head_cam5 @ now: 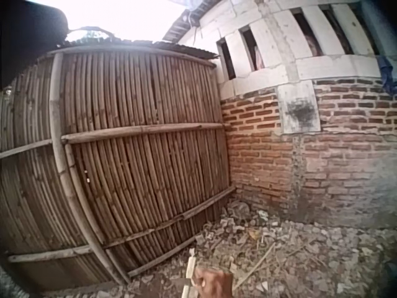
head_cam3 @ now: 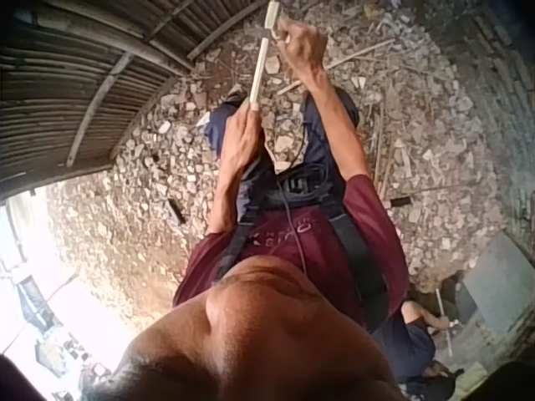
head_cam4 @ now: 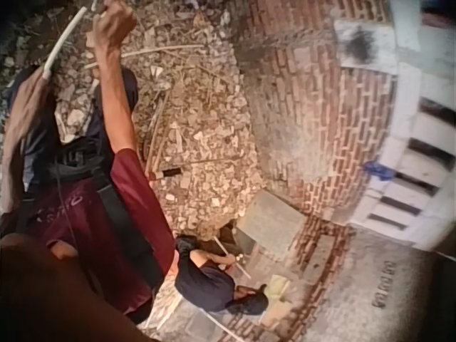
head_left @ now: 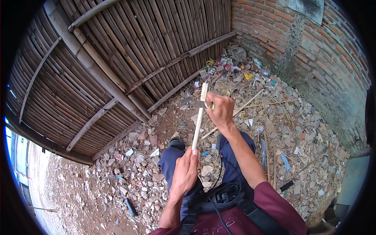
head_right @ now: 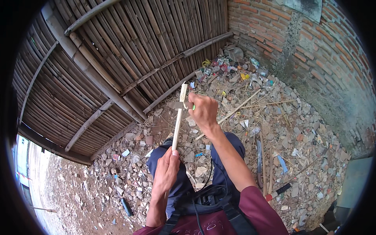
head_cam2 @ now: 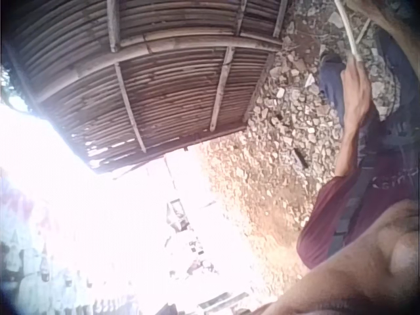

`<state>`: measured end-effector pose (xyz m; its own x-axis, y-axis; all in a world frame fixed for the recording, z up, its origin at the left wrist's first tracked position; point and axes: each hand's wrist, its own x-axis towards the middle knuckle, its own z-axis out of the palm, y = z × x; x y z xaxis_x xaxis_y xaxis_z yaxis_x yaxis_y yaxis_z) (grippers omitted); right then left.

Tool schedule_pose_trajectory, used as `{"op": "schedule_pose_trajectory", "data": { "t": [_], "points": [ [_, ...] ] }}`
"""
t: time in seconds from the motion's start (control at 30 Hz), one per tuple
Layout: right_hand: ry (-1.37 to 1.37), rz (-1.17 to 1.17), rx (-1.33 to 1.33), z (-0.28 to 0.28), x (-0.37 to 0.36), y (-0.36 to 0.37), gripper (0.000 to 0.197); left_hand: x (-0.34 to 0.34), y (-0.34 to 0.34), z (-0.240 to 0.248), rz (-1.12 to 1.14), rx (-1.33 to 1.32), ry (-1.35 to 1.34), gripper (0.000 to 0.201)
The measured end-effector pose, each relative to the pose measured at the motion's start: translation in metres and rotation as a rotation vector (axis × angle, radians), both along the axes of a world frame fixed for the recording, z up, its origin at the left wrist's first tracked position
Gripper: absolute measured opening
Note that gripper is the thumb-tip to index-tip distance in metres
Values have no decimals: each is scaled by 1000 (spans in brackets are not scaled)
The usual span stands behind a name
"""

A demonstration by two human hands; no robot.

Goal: The person uses a knife to shave the surface and sharpen the end of a long bamboo stick by hand. They repeat the shaving motion along the length of the stick several times.

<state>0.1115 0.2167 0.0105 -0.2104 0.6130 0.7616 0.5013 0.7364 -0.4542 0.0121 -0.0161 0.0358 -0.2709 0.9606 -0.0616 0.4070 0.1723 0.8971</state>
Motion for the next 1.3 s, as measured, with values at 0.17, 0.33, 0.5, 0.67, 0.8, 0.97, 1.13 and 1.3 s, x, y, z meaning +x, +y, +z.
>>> {"op": "schedule_pose_trajectory", "data": {
  "t": [0.17,0.33,0.5,0.67,0.8,0.97,1.13,1.3],
  "points": [
    [-52,-52,47,-11,-4,22,10,-7,-7,-8,18,-50,-18,38],
    [68,-519,-169,16,69,121,24,-1,-50,-30,-140,-85,-105,36],
    [105,-206,-269,13,76,94,19,-27,-35,-30,-56,-77,-294,36],
    [111,70,-214,8,43,7,11,-27,-27,-15,-52,-69,-483,35],
    [56,67,-51,10,34,-27,10,-24,-20,-11,-67,-55,-299,40],
    [-91,103,-49,15,24,-45,11,-9,-13,-1,-33,23,-76,36],
    [-142,113,-49,14,21,-49,10,4,-5,6,23,79,105,28],
    [-86,98,-60,8,19,-39,9,18,4,5,70,156,263,19]
  ]
}}
